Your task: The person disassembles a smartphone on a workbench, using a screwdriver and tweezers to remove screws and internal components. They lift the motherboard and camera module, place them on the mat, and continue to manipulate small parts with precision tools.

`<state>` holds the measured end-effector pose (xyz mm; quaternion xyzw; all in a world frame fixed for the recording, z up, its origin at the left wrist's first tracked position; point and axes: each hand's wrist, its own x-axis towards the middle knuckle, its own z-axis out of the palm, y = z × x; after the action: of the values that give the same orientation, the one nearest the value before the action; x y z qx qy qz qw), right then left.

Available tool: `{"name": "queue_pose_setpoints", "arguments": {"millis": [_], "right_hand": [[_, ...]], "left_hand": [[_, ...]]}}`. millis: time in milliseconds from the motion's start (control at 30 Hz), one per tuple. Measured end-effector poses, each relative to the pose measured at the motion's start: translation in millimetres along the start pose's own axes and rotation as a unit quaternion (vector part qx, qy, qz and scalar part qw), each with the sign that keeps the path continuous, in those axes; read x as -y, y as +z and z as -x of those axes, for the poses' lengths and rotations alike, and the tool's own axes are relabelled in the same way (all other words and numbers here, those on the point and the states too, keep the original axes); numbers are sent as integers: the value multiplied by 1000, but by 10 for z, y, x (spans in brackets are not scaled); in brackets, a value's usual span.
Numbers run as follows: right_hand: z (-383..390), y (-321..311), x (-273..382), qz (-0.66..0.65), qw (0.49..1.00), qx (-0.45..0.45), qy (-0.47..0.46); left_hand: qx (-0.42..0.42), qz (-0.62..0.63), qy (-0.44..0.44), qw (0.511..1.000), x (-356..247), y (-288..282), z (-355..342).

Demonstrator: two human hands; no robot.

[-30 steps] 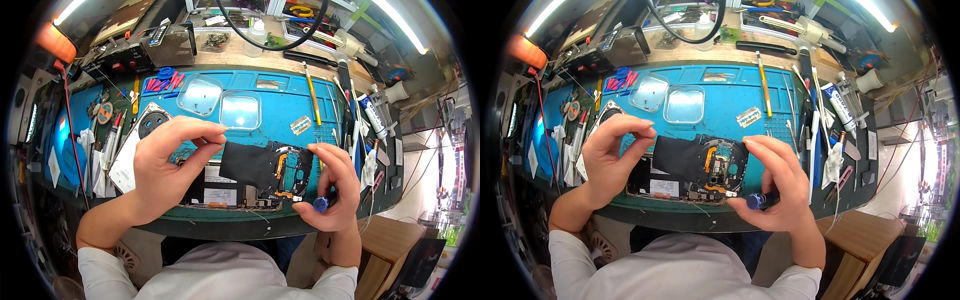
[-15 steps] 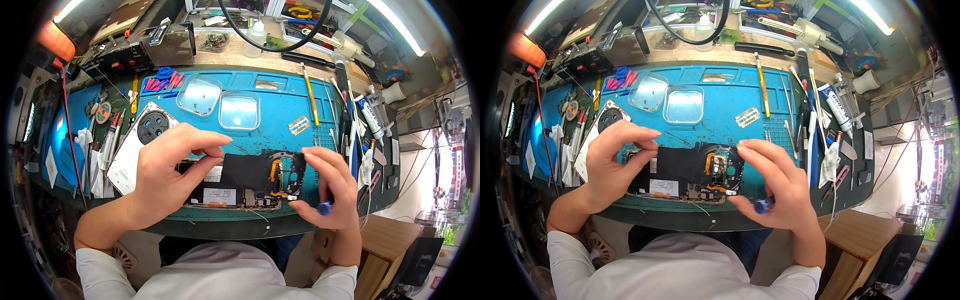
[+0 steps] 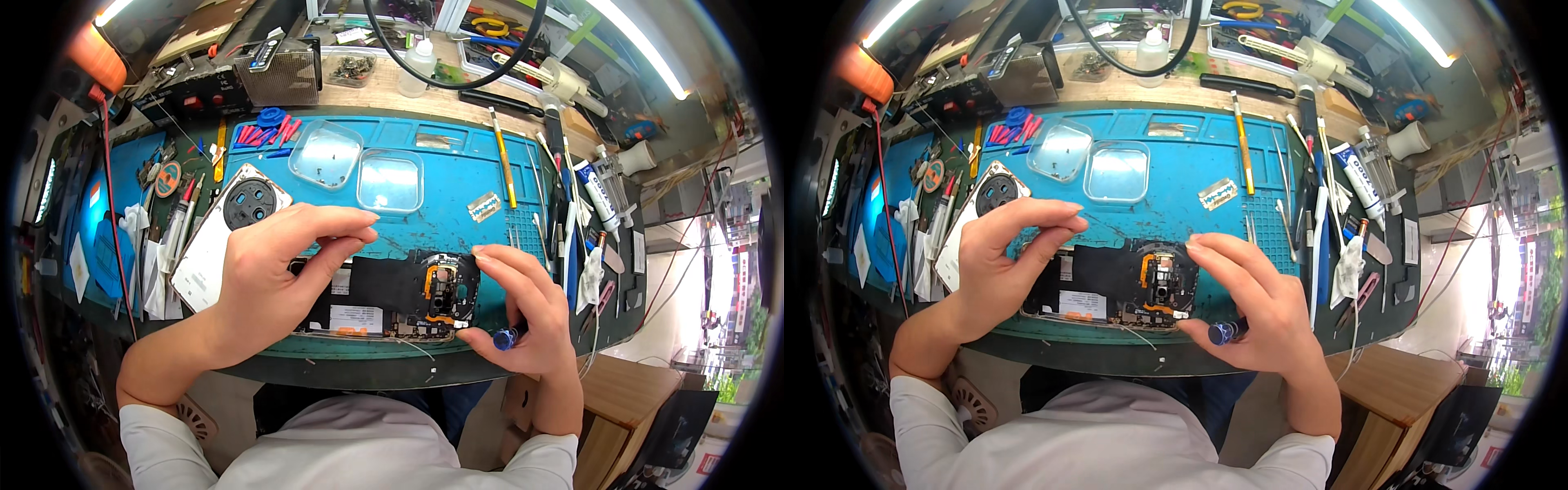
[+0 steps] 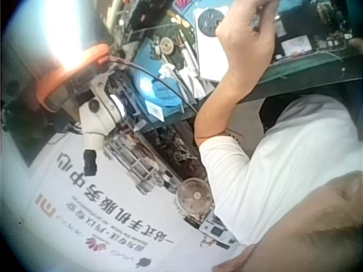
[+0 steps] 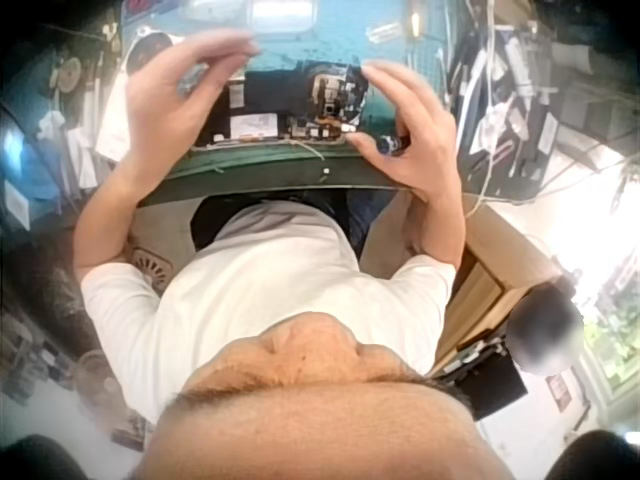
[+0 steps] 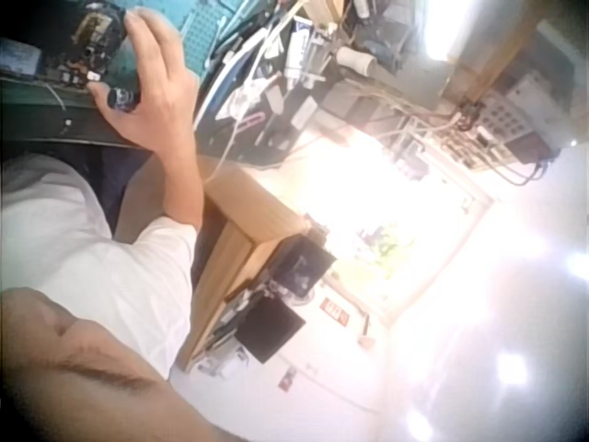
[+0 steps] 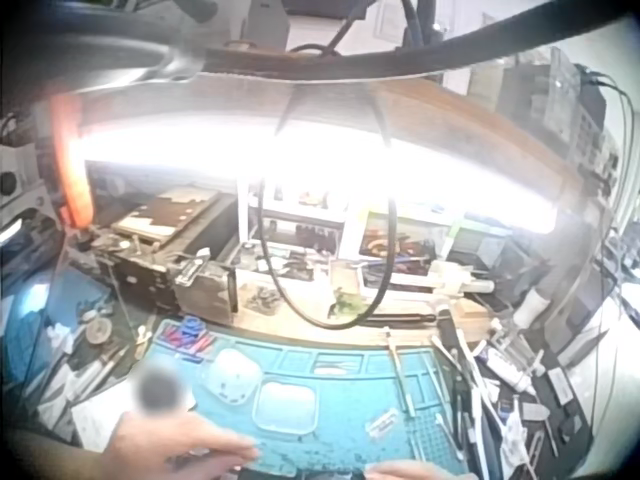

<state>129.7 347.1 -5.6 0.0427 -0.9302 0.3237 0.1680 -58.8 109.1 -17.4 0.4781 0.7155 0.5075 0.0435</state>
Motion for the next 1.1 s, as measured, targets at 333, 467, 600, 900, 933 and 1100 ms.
{"name": "queue_pose_setpoints", "arguments": {"millis": [333, 467, 600, 900, 933, 1100], "right_hand": [[37, -17, -48, 7, 998, -51, 32], [76, -36, -128, -21, 991, -118, 54], [66, -73, -112, -38, 992, -109, 54], [-3, 20, 34, -20, 999, 34, 3], [-3, 19, 32, -23, 999, 41, 6], [-15, 52, 3, 1, 998, 69, 4]], "left_hand": [[-1, -22, 7, 1000, -1, -3, -35], [7, -37, 10, 999, 35, 0, -39], [23, -38, -7, 999, 50, 6, -24], [14, -18, -35, 999, -28, 15, -35], [29, -31, -23, 999, -26, 15, -18], [50, -7, -7, 999, -63, 76, 34]]}}
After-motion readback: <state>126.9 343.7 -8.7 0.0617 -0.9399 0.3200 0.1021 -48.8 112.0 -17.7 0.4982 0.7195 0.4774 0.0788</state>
